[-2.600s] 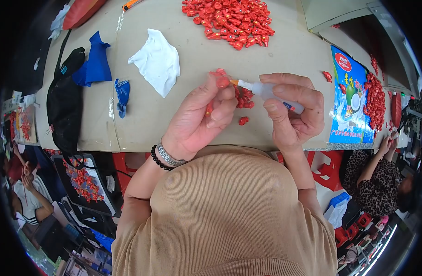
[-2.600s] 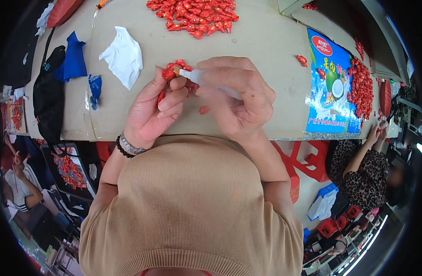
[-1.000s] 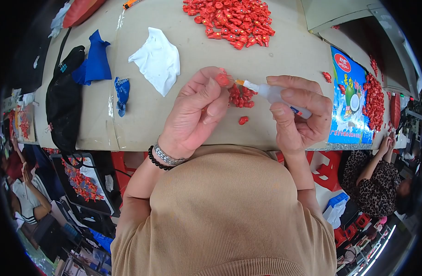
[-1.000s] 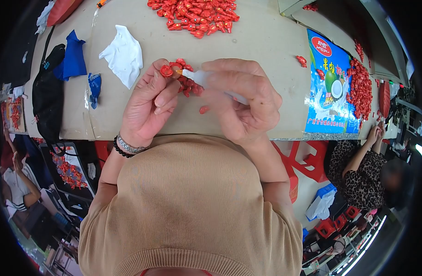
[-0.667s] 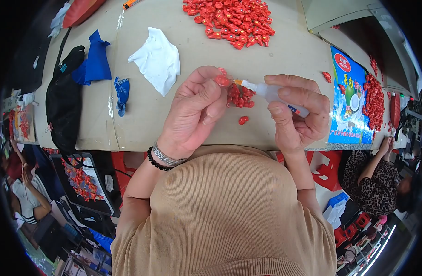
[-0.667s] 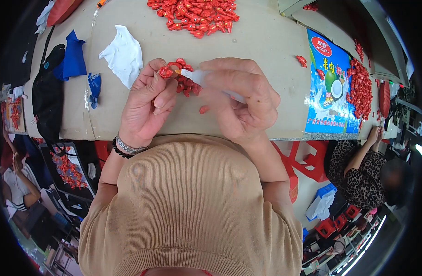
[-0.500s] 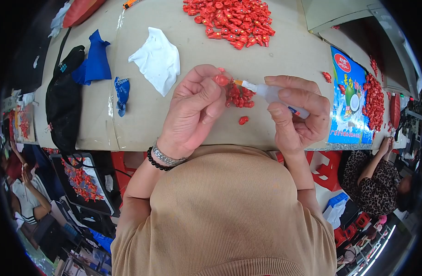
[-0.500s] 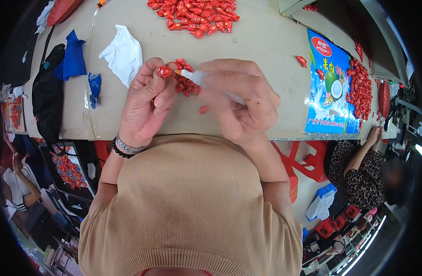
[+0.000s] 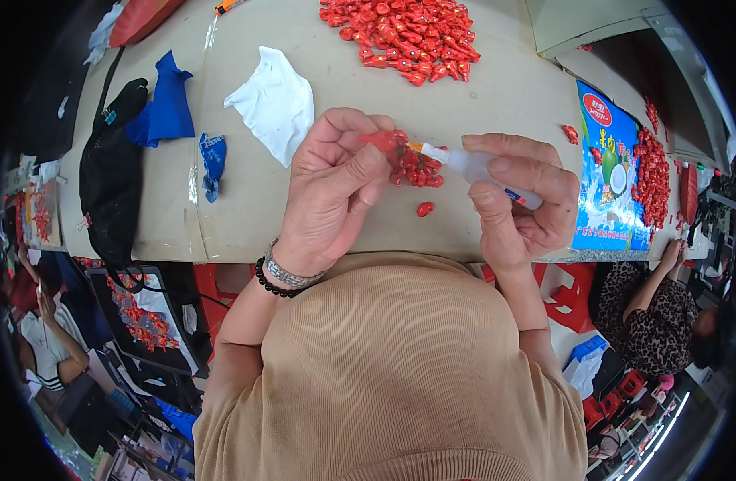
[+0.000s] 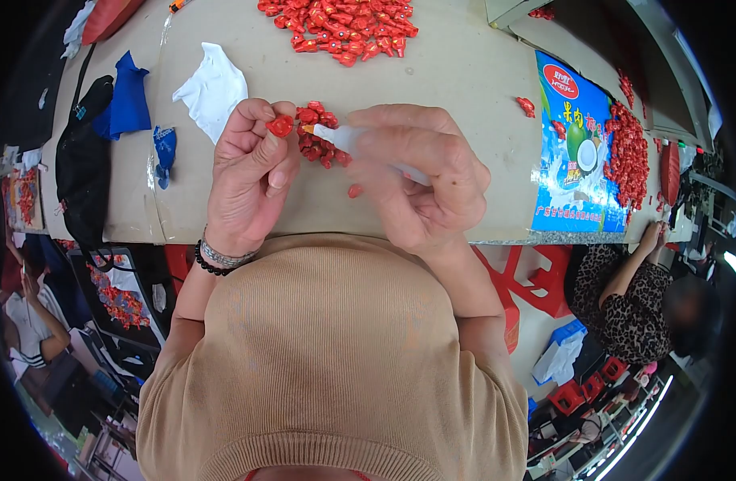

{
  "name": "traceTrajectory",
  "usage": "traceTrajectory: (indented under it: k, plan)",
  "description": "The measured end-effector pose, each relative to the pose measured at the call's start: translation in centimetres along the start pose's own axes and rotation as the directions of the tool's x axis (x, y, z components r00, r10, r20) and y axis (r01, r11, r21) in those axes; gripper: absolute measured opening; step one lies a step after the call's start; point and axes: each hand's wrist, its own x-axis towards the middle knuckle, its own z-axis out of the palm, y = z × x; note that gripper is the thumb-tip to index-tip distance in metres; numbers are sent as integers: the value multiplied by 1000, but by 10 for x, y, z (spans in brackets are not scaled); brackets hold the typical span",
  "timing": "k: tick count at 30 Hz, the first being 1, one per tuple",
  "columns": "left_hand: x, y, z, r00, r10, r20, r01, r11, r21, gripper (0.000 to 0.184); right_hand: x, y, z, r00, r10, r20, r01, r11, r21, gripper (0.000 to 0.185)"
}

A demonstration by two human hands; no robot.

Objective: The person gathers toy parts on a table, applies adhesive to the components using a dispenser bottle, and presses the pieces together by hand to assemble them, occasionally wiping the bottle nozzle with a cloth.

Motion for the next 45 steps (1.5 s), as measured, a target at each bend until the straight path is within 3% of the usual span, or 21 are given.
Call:
traceTrajectory:
  k: [4, 7, 10, 12, 13, 15, 16, 17, 19, 23, 27, 30, 36, 43, 45]
  plan:
    - [1, -1, 0, 1000, 19, -1, -19, 1000, -20, 17, -1, -3, 0, 1000, 5, 8, -5, 1000, 20, 26]
    - [1, -1, 0, 1000, 24, -1, -24, 999, -23, 17, -3, -3, -2, 995, 58, 87, -53, 996, -69, 25]
    - [2, -1, 0, 1000, 19, -9, -19, 999, -31, 16, -2, -1, 1, 996, -10, 84, 17, 997, -77, 22]
    - [2, -1, 0, 1000, 12, -13, -12, 999, -39, 16, -5, -4, 1, 989, 148, 12, -149, 987, 68, 22]
    - [2, 0, -2, 1000, -7, -14, 6, 998, -60, 16, -4, -3, 0, 988, 151, 13, -152, 986, 67, 22]
    - [3, 1, -6, 999, -30, -15, 28, 996, -83, 16, 2, 5, -3, 914, 378, -144, -343, 913, 220, 29]
    - [4, 2, -10, 999, -43, -3, 42, 993, -110, 16, 4, 15, -7, 891, 428, -150, -358, 867, 345, 35]
    - [4, 3, -13, 998, -56, 11, 56, 989, -138, 15, 6, 19, -10, 890, 429, -152, -361, 868, 341, 35]
    - [4, 7, -14, 997, -79, 0, 78, 984, -158, 15, 9, 26, -14, 762, 624, -173, -492, 731, 473, 33]
    - [4, 4, -22, 985, -169, 33, 172, 955, -242, 17, -1, 29, -25, 694, 720, 22, -643, 605, 469, 32]
    - [2, -3, -14, 977, -211, 12, 207, 946, -250, 19, -9, 15, -13, 737, 674, 51, -639, 670, 379, 31]
    - [2, -3, -8, 984, -177, 15, 177, 969, -175, 18, -15, 15, -11, 849, 525, 61, -524, 821, 227, 31]
    - [0, -3, -9, 992, -125, 33, 129, 975, -181, 14, -18, 17, -12, 927, 368, 76, -373, 926, 67, 28]
    - [-1, -2, -7, 993, -116, 5, 115, 981, -158, 15, -17, 9, -6, 925, 376, 48, -378, 925, 38, 27]
    - [-1, -3, -8, 994, -107, 30, 111, 979, -169, 16, -13, 4, -2, 906, 421, 39, -421, 894, 155, 26]
